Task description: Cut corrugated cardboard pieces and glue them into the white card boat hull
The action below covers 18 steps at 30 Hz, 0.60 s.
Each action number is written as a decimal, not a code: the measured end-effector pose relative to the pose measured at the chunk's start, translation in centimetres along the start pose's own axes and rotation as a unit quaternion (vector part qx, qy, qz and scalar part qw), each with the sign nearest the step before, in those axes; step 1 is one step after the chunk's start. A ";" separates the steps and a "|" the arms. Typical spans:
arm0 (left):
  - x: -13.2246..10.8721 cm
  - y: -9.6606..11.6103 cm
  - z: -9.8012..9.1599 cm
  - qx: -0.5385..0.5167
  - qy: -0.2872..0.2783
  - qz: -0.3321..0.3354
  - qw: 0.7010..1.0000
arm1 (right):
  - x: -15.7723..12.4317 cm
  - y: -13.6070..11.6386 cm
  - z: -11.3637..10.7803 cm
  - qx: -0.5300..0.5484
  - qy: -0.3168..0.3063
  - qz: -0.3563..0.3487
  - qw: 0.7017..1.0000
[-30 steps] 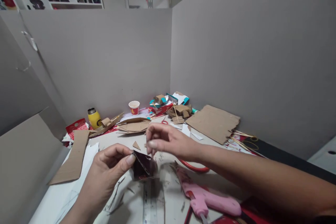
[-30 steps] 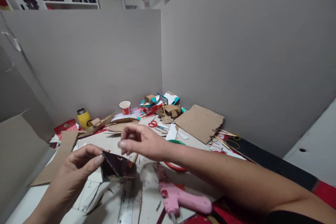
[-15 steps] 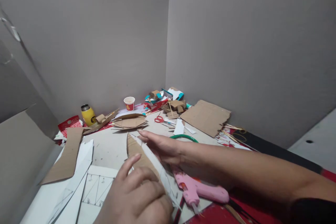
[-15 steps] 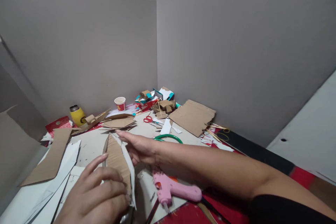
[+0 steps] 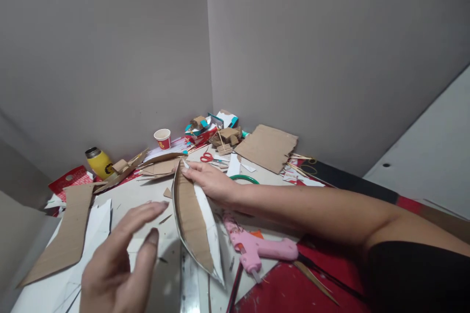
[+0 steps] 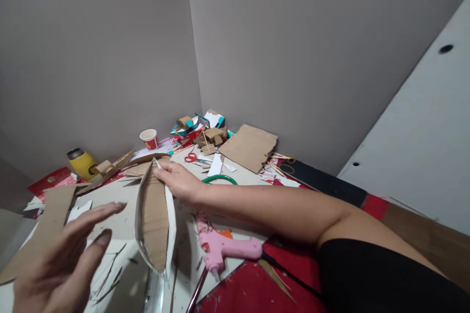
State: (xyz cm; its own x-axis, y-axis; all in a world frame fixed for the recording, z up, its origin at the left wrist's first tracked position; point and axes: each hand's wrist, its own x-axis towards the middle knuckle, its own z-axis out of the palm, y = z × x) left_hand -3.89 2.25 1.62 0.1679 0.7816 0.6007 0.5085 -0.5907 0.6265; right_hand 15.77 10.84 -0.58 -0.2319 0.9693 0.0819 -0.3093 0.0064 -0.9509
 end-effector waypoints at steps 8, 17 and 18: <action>1.8 -1.1 2.2 -0.272 -0.108 -0.364 0.884 | -0.6 1.3 1.0 -0.067 -0.023 -0.044 0.997; 0.1 -4.3 4.3 -0.332 -0.176 -0.363 0.853 | -1.5 1.8 1.2 -0.169 -0.068 0.059 0.981; 0.0 -4.3 4.3 -0.317 -0.170 -0.341 0.868 | -1.4 1.7 1.1 -0.181 -0.064 0.063 0.979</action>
State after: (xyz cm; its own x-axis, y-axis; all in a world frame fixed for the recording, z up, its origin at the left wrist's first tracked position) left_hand -2.45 5.71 -3.22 0.3048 0.9432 -0.1320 0.0391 0.1260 0.9913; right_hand 14.57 9.18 -1.93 -0.3678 0.9295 -0.0286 0.0718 -0.0023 -0.9974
